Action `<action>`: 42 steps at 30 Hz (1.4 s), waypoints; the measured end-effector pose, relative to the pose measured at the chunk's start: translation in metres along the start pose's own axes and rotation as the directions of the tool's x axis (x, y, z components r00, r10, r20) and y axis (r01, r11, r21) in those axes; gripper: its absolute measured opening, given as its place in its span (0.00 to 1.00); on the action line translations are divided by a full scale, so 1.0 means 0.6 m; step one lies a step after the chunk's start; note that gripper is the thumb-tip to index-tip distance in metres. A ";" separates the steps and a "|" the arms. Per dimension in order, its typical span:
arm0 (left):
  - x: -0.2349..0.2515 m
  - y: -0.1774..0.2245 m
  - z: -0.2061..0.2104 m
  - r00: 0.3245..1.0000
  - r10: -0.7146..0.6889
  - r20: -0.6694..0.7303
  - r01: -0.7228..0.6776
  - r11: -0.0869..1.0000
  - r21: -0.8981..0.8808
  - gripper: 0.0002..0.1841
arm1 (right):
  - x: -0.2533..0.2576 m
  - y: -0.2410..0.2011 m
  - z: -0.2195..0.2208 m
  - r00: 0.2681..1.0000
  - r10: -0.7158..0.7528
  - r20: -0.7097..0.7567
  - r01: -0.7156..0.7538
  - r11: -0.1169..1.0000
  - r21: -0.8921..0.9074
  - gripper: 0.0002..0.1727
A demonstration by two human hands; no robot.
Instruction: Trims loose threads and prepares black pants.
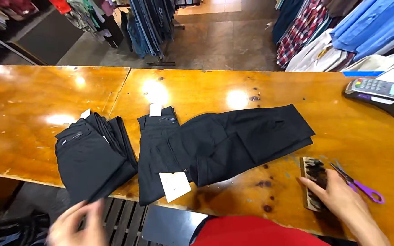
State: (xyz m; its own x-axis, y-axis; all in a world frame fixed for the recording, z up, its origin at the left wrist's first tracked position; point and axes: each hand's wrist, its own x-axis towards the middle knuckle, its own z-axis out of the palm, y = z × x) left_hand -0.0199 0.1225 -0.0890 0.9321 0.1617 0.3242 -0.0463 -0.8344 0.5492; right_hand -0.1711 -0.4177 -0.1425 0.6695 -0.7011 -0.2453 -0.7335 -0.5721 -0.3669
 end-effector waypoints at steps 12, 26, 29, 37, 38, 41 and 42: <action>0.049 0.232 0.259 0.749 0.547 0.375 -0.459 0.836 -0.301 0.13 | 0.010 -0.042 -0.023 0.979 0.202 -0.024 -0.100 0.582 0.807 0.25; 0.109 0.348 0.290 0.827 0.467 0.313 -0.239 0.796 -0.556 0.24 | 0.141 0.154 -0.078 0.951 0.269 -0.155 -0.246 0.957 0.151 0.35; 0.130 0.221 0.266 0.915 0.306 0.262 -0.242 0.938 -0.249 0.24 | 0.134 0.131 -0.081 0.904 0.087 -0.418 -0.033 0.990 0.135 0.30; 0.081 0.066 0.219 0.956 -0.181 0.230 0.207 0.974 -0.094 0.36 | 0.172 -0.095 -0.001 0.982 -0.183 -0.044 0.188 0.951 0.245 0.21; 0.070 0.063 0.217 0.952 -0.190 0.240 0.225 0.966 -0.129 0.36 | 0.171 -0.109 0.006 0.984 -0.178 -0.022 0.178 0.961 0.211 0.23; 0.044 0.056 0.213 0.955 -0.198 0.223 0.239 0.954 -0.179 0.34 | 0.169 -0.124 0.014 0.986 -0.164 -0.018 0.164 0.967 0.195 0.21; 0.036 0.056 0.209 0.954 -0.204 0.220 0.247 0.951 -0.185 0.33 | 0.168 -0.125 0.015 0.986 -0.162 -0.026 0.164 0.964 0.209 0.19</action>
State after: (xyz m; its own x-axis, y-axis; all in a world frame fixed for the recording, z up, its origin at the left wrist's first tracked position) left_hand 0.0441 0.0319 -0.1604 0.9776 0.2086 0.0271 0.1194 -0.6563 0.7450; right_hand -0.0474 -0.4414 -0.1478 0.7763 -0.6099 -0.1591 -0.5730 -0.5776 -0.5814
